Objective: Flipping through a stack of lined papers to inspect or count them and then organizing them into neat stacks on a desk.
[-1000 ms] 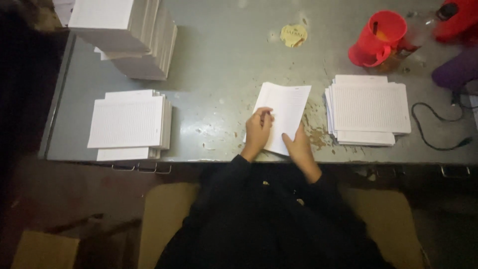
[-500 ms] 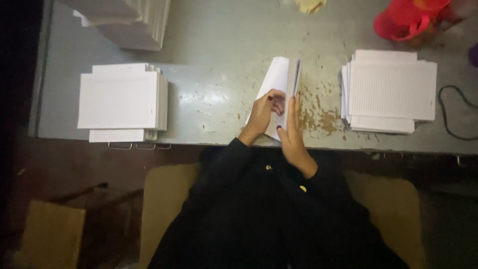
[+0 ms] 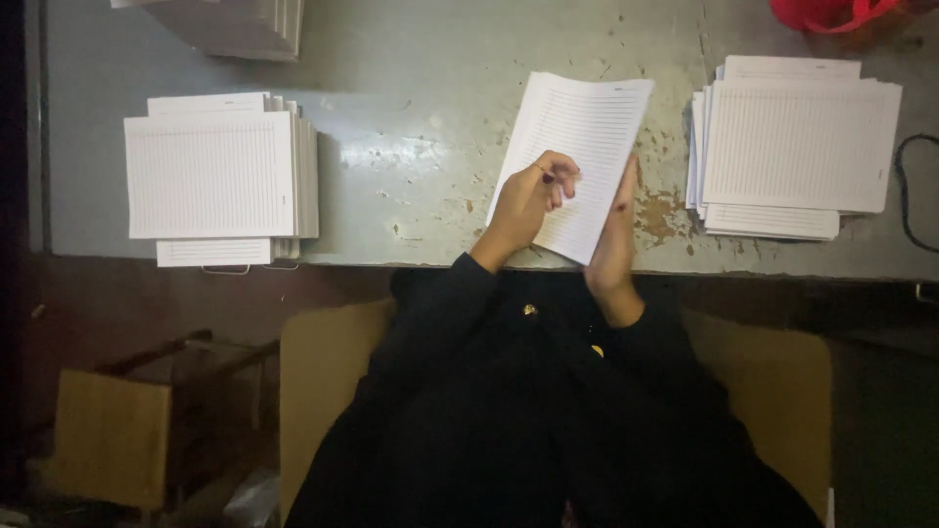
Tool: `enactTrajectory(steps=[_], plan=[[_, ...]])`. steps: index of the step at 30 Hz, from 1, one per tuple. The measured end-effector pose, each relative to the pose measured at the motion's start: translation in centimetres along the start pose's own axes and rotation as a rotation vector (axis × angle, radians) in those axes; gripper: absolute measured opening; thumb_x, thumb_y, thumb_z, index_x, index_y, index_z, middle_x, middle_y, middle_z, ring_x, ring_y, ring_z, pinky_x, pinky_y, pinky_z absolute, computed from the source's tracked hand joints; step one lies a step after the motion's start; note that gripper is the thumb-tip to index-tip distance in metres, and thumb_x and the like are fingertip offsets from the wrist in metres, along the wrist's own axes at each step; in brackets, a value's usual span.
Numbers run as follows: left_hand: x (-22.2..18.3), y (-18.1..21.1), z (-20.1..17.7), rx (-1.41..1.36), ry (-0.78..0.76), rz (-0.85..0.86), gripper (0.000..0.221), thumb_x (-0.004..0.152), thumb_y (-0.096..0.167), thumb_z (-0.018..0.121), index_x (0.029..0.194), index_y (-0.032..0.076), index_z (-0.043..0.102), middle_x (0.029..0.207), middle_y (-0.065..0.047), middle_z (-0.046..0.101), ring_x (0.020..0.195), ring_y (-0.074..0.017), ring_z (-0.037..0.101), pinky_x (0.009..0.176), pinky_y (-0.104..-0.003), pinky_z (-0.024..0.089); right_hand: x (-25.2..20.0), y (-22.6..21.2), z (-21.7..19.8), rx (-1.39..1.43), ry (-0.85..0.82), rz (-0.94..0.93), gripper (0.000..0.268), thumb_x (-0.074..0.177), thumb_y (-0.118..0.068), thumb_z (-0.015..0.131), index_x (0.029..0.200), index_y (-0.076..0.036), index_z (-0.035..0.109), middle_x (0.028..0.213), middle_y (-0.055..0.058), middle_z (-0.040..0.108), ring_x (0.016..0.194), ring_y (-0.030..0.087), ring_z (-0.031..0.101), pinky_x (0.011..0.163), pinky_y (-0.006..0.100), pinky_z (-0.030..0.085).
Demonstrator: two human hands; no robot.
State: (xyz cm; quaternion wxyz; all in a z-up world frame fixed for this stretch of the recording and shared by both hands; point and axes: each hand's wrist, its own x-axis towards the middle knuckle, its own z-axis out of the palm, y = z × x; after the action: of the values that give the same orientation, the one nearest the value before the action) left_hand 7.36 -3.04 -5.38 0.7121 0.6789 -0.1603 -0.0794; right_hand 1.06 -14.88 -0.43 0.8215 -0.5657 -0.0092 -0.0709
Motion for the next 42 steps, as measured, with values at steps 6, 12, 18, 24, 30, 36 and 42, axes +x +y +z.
enactTrajectory(steps=[6, 12, 18, 24, 30, 36, 42], plan=[[0.4, 3.8, 0.0, 0.150, 0.086, -0.102, 0.020, 0.108, 0.020, 0.045, 0.113, 0.008, 0.061, 0.079, -0.010, 0.072, 0.061, -0.0182, 0.066, 0.062, -0.032, 0.057, 1.7, 1.2, -4.5, -0.249, 0.121, 0.174, 0.082, 0.095, 0.011, 0.055, 0.162, 0.000, 0.010, 0.160, 0.035, 0.033, 0.149, 0.044, 0.035, 0.114, 0.048, 0.042], [1.2, 5.1, 0.3, 0.317, 0.170, -0.149, 0.020, 0.105, 0.018, 0.047, 0.108, 0.008, 0.064, 0.074, -0.007, 0.071, 0.055, -0.0183, 0.068, 0.061, -0.034, 0.058, 0.1, 1.9, -3.0, -0.875, 0.020, -0.118, 0.073, 0.098, 0.013, 0.049, 0.163, -0.002, 0.020, 0.164, 0.027, 0.029, 0.150, 0.043, 0.030, 0.122, 0.055, 0.029], [1.2, 2.8, -0.1, 0.196, 0.205, 0.037, 0.029, 0.108, 0.021, 0.038, 0.106, 0.010, 0.065, 0.070, -0.011, 0.068, 0.057, -0.0224, 0.068, 0.057, -0.036, 0.057, -0.5, 2.6, -1.9, -0.939, -0.065, -0.438, 0.064, 0.096, 0.018, 0.048, 0.157, 0.004, 0.036, 0.160, 0.030, 0.035, 0.147, 0.043, 0.035, 0.121, 0.050, 0.031], [1.0, 0.7, -0.5, -0.176, 0.079, -0.019, 0.036, 0.109, 0.037, 0.038, 0.109, 0.006, 0.057, 0.076, -0.009, 0.063, 0.062, -0.0162, 0.067, 0.050, -0.026, 0.057, -1.7, 2.2, -0.9, -0.718, -0.023, -0.378, 0.077, 0.092, 0.021, 0.052, 0.160, 0.010, 0.016, 0.158, 0.032, 0.039, 0.148, 0.043, 0.035, 0.122, 0.051, 0.030], [1.1, 1.3, -0.7, -0.012, 0.021, -0.008, 0.092, 0.085, 0.089, 0.030, 0.118, 0.007, 0.052, 0.076, -0.011, 0.061, 0.062, -0.0201, 0.067, 0.054, -0.032, 0.058, 0.2, 1.1, -0.8, -0.575, -0.090, -0.307, 0.067, 0.086, 0.019, 0.061, 0.150, 0.008, 0.044, 0.160, 0.030, 0.033, 0.150, 0.046, 0.030, 0.124, 0.053, 0.027], [1.8, 3.3, -1.1, 0.126, -0.020, -0.012, 0.087, 0.081, 0.088, 0.033, 0.113, 0.010, 0.053, 0.071, -0.006, 0.060, 0.055, -0.0190, 0.064, 0.056, -0.032, 0.054, 0.6, 2.9, 0.0, -0.413, -0.160, -0.203, 0.074, 0.110, -0.051, 0.028, 0.161, 0.001, 0.014, 0.170, 0.025, -0.002, 0.155, 0.048, -0.007, 0.127, 0.060, -0.007], [1.7, 0.5, -1.5, 0.143, -0.036, 0.040, 0.078, 0.089, 0.082, 0.035, 0.114, 0.011, 0.055, 0.081, -0.010, 0.062, 0.067, -0.0261, 0.069, 0.066, -0.040, 0.057, 0.8, 3.4, -0.1, -0.340, -0.098, -0.128, 0.064, 0.111, -0.033, 0.043, 0.162, -0.004, 0.015, 0.171, 0.020, -0.005, 0.159, 0.040, -0.006, 0.131, 0.054, -0.004]])
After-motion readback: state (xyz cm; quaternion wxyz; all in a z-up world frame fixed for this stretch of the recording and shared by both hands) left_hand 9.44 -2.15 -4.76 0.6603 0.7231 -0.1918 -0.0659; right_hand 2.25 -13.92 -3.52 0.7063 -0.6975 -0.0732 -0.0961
